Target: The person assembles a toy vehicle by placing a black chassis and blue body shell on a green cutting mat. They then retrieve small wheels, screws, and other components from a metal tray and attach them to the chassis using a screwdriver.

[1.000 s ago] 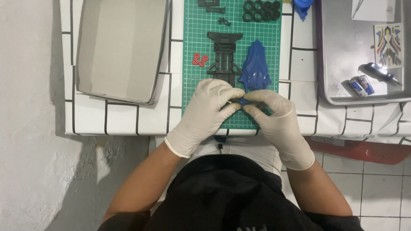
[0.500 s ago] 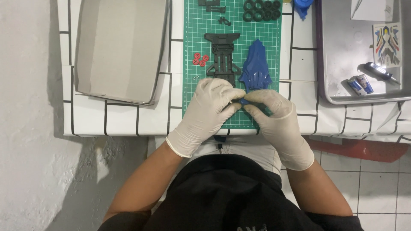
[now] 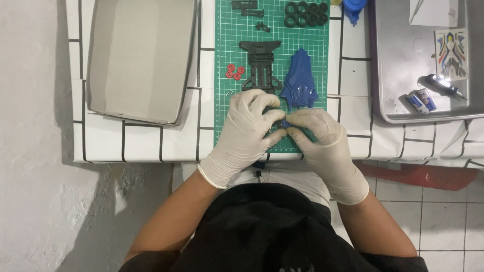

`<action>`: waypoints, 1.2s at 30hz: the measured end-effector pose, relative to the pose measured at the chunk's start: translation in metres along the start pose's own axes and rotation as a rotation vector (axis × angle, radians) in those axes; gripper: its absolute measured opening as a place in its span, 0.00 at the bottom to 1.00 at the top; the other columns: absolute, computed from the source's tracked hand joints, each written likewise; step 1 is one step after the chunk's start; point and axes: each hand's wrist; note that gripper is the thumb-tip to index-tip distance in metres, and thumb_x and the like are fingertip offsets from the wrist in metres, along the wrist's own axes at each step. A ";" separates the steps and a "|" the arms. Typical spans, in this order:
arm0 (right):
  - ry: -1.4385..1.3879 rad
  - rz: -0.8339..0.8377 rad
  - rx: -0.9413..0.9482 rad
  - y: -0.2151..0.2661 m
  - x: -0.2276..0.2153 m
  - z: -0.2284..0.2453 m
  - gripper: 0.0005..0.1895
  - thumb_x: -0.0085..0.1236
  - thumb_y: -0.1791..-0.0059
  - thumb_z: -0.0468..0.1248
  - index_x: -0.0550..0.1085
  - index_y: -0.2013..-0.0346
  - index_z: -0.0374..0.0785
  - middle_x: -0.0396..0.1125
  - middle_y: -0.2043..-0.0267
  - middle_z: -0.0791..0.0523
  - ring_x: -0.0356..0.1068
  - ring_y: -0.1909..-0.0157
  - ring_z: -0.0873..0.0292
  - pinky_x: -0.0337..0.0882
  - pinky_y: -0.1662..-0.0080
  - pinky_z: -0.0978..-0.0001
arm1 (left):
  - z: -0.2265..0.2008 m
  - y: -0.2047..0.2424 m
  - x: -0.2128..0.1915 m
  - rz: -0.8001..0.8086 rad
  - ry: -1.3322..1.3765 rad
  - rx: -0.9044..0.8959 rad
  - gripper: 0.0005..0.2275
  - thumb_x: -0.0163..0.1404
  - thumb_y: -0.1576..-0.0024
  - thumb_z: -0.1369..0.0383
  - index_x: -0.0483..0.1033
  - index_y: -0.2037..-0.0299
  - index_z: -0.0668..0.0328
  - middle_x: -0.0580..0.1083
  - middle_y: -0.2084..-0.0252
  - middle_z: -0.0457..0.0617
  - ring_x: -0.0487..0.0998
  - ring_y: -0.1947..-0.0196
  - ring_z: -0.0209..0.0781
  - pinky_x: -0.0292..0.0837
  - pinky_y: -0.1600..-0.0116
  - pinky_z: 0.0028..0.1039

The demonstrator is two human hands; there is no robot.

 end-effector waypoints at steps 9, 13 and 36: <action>-0.069 0.182 0.358 0.005 -0.013 -0.005 0.15 0.50 0.42 0.44 0.80 0.64 0.41 0.73 0.70 0.52 0.73 0.65 0.55 0.73 0.62 0.59 | -0.002 -0.001 -0.001 0.022 0.024 -0.013 0.13 0.65 0.51 0.58 0.77 0.62 0.50 0.69 0.48 0.42 0.62 0.39 0.45 0.58 0.34 0.48; -0.037 0.295 0.488 -0.011 -0.007 0.000 0.21 0.52 0.44 0.52 0.82 0.69 0.42 0.72 0.77 0.51 0.70 0.71 0.54 0.73 0.66 0.60 | -0.004 -0.004 -0.004 0.066 -0.016 -0.017 0.13 0.62 0.50 0.55 0.78 0.62 0.49 0.69 0.51 0.41 0.63 0.41 0.43 0.56 0.33 0.48; -0.011 0.579 0.876 -0.037 -0.015 -0.002 0.18 0.56 0.47 0.48 0.85 0.62 0.37 0.77 0.70 0.44 0.79 0.64 0.42 0.80 0.62 0.50 | -0.004 -0.009 -0.010 0.290 -0.082 -0.036 0.11 0.54 0.42 0.52 0.79 0.59 0.44 0.68 0.55 0.39 0.65 0.41 0.39 0.53 0.32 0.52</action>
Point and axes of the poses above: each hand's wrist, its own y-axis away from the middle knuckle, its own x-axis out of the palm, z = x × y
